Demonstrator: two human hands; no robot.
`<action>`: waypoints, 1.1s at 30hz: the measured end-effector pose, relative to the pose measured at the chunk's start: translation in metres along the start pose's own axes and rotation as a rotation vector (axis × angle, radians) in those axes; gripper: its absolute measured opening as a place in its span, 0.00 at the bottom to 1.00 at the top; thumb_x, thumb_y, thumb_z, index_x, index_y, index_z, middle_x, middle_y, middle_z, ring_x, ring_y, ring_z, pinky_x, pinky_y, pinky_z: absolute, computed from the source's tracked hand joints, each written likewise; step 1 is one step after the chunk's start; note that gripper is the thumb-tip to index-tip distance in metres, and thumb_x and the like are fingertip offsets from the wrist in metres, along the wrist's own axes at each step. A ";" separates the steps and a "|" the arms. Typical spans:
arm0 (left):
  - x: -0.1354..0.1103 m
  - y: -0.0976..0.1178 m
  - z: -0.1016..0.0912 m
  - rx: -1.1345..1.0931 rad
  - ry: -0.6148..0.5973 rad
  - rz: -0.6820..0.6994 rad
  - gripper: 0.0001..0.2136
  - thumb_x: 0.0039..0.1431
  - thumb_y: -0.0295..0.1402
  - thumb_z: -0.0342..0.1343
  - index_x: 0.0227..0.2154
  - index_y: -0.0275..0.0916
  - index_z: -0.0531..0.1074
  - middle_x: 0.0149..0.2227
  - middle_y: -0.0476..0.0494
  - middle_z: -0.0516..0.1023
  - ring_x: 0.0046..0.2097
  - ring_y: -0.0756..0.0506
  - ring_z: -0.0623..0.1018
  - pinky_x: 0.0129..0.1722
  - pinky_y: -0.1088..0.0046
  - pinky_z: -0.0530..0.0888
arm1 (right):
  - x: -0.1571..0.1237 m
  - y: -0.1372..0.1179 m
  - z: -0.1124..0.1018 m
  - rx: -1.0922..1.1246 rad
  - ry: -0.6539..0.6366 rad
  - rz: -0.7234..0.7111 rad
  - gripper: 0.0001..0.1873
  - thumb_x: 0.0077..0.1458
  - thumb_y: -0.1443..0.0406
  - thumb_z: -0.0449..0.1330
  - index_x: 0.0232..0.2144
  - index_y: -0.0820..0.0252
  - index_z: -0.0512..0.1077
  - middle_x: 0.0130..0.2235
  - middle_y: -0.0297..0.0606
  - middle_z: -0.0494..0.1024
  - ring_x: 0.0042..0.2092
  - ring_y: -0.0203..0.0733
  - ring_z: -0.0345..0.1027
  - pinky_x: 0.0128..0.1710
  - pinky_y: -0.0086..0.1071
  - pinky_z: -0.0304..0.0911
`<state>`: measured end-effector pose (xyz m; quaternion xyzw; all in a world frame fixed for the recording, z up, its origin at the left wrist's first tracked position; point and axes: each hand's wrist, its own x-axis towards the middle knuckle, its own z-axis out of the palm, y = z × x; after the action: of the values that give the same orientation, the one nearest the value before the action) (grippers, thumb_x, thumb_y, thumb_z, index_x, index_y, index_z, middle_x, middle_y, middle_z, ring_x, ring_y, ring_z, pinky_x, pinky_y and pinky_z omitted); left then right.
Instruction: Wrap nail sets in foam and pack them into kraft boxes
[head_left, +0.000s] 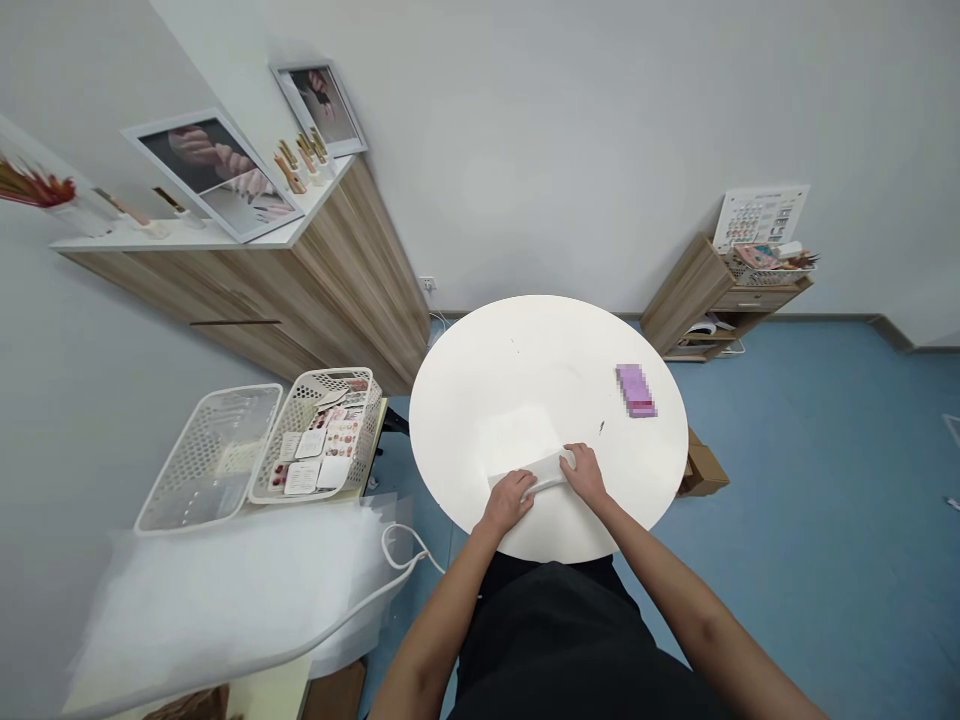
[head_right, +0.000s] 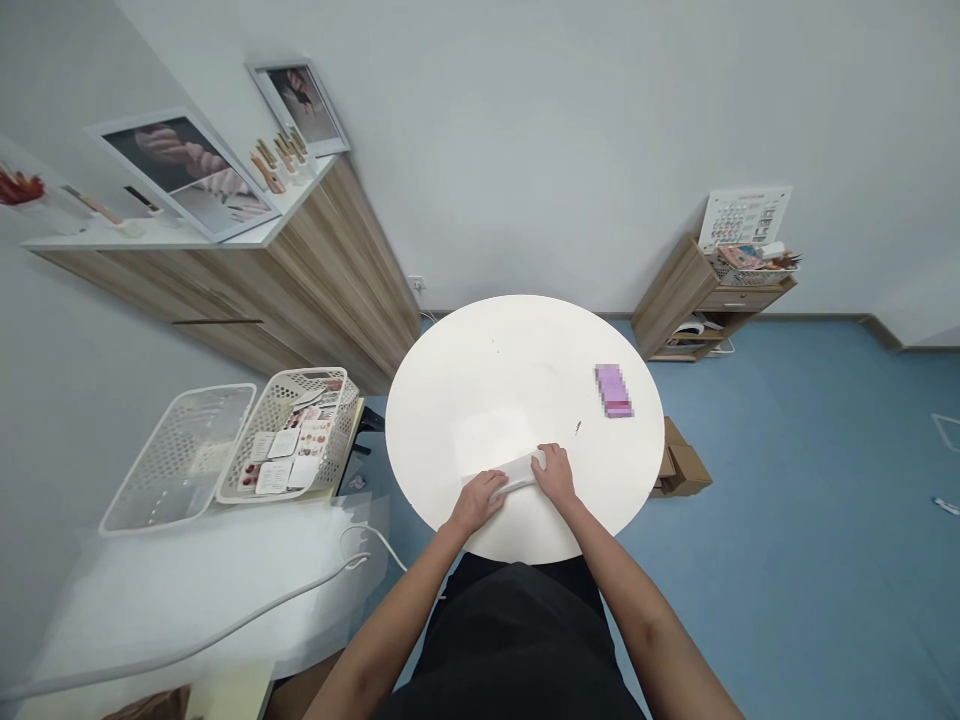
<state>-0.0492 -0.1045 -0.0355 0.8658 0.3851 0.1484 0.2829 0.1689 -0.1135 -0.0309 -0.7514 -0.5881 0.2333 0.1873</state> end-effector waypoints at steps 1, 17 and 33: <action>-0.002 0.001 0.003 0.018 0.002 0.008 0.15 0.59 0.26 0.50 0.48 0.42 0.70 0.48 0.42 0.76 0.50 0.42 0.74 0.50 0.63 0.73 | -0.005 0.003 0.001 -0.016 0.012 0.026 0.19 0.60 0.61 0.49 0.51 0.58 0.68 0.50 0.45 0.71 0.53 0.51 0.62 0.52 0.41 0.62; 0.047 -0.029 -0.017 0.212 0.128 -0.179 0.21 0.65 0.25 0.41 0.58 0.42 0.64 0.59 0.40 0.70 0.58 0.41 0.72 0.60 0.56 0.66 | 0.048 -0.037 0.012 -0.251 -0.114 -0.215 0.14 0.64 0.65 0.48 0.41 0.58 0.73 0.43 0.41 0.76 0.49 0.46 0.64 0.52 0.38 0.53; 0.021 -0.010 0.046 0.344 0.033 -0.179 0.34 0.59 0.32 0.50 0.67 0.40 0.47 0.70 0.35 0.44 0.70 0.33 0.46 0.65 0.45 0.51 | 0.014 0.013 0.041 0.119 0.130 0.324 0.26 0.52 0.57 0.59 0.51 0.63 0.64 0.51 0.53 0.68 0.52 0.55 0.65 0.47 0.41 0.63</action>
<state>-0.0195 -0.1002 -0.0771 0.8611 0.4850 0.0687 0.1364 0.1590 -0.1027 -0.0735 -0.8375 -0.4311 0.2457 0.2289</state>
